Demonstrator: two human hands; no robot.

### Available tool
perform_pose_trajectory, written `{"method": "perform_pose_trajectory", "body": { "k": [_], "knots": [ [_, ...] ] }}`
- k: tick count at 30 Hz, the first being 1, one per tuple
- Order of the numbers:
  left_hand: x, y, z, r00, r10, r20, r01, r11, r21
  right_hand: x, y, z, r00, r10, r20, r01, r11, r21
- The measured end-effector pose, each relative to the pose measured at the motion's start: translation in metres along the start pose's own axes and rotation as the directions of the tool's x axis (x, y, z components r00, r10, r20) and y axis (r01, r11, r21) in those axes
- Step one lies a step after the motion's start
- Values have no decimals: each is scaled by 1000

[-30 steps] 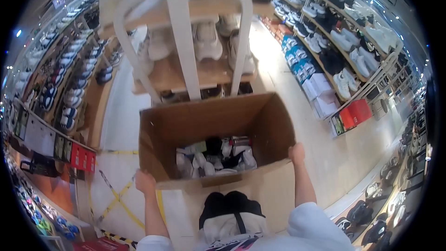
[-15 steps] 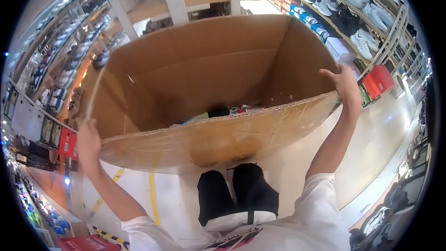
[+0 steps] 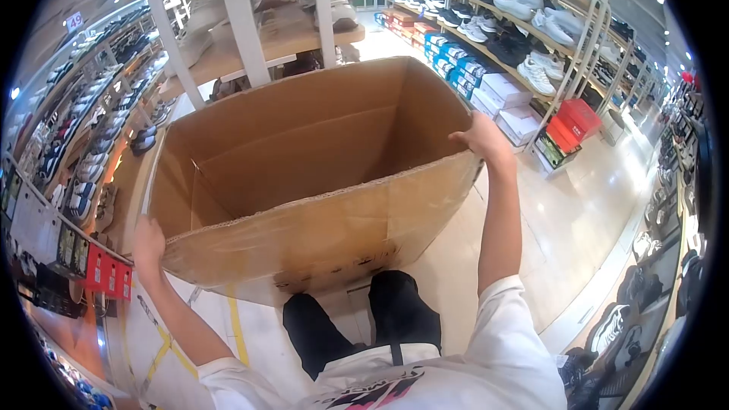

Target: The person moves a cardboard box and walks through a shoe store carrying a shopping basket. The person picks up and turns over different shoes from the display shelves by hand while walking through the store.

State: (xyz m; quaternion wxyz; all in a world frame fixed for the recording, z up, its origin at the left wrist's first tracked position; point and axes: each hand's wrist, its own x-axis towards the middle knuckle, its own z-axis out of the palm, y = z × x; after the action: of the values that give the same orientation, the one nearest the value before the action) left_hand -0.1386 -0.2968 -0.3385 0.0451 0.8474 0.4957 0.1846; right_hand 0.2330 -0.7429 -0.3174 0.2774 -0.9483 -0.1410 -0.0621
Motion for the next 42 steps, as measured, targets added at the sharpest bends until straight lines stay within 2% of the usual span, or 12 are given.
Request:
{"method": "perform_pose_trajectory", "body": {
  "k": [6, 10, 14, 19, 22, 24, 31, 36, 38, 39, 40, 42],
  "knots": [
    [5, -26, 20, 987, 84, -136, -94, 994, -63, 4, 10, 1, 998, -4, 55, 3, 1000, 25],
    [5, -27, 13, 993, 55, -108, -61, 997, -52, 8, 14, 7, 999, -47, -16, 47, 999, 11],
    [-8, -25, 3, 996, 37, -82, -43, 996, -75, -9, -2, -4, 999, 51, 15, -51, 998, -25],
    [0, -42, 11, 972, 163, -171, -181, 979, -94, -3, 3, -1, 999, 35, 42, -33, 999, -32],
    [3, -27, 3, 983, 148, -105, -160, 980, -119, -3, -5, -5, 1000, -25, -6, 24, 997, -69],
    [-1, -21, -2, 994, 105, -33, -108, 989, -102, -4, -8, -5, 998, 50, 43, -46, 995, -88],
    [17, -29, 9, 965, 189, -180, -225, 953, -204, 6, -3, 5, 998, -38, -55, 32, 995, -94],
    [13, -21, -1, 986, 154, -66, -166, 950, -266, 7, 3, 7, 992, -72, -105, 65, 996, -67],
    [13, -16, -6, 989, 149, 14, -144, 975, -169, 15, 8, 9, 985, -120, -121, 109, 990, -95],
    [13, -17, -7, 996, 90, 17, -85, 980, -182, 15, 4, 9, 982, -155, -108, 151, 987, -46],
    [13, -20, -8, 999, 34, 20, -29, 981, -191, 12, -3, 1, 999, 14, 50, -11, 998, -64],
    [11, -40, -1, 994, 51, -94, -59, 995, -85, 15, 6, 6, 999, -30, -27, 27, 993, -115]
  ]
}}
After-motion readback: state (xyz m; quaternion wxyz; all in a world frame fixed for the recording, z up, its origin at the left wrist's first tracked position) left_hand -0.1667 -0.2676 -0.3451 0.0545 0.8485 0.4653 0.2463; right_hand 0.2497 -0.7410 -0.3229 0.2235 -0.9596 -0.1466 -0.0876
